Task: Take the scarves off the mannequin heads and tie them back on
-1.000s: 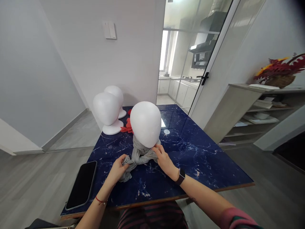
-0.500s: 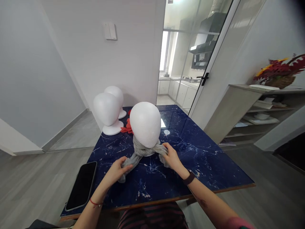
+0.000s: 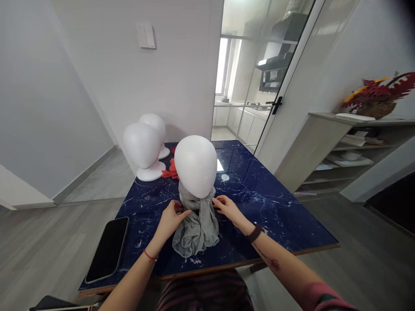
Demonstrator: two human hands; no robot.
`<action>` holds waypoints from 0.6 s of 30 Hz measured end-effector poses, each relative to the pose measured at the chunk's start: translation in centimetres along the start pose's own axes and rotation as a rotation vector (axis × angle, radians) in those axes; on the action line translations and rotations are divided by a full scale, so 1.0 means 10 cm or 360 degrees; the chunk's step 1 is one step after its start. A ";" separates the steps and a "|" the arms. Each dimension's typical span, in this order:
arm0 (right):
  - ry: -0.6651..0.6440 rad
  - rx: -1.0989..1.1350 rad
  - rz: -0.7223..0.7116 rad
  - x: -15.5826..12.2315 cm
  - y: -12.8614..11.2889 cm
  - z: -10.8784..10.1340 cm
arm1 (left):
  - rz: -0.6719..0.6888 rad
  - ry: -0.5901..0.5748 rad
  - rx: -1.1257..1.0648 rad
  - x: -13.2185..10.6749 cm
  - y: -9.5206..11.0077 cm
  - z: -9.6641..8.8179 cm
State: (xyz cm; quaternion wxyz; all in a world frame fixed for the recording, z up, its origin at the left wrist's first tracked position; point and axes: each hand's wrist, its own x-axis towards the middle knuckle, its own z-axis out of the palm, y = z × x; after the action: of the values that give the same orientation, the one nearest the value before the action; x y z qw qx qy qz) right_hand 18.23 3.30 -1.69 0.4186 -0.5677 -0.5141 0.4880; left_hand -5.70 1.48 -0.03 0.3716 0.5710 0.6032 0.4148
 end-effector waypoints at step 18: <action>-0.0533 0.0061 -0.0137 -0.18 0.04 0.47 | -0.0368 -0.0084 -0.0559 0.05 -0.24 0.49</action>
State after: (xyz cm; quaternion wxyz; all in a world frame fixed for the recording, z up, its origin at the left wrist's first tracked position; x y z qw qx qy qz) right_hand 13.69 1.38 -2.71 0.3584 -0.4478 -0.5912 0.5670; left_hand -2.16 2.33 -4.14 0.5263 0.4351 0.5732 0.4529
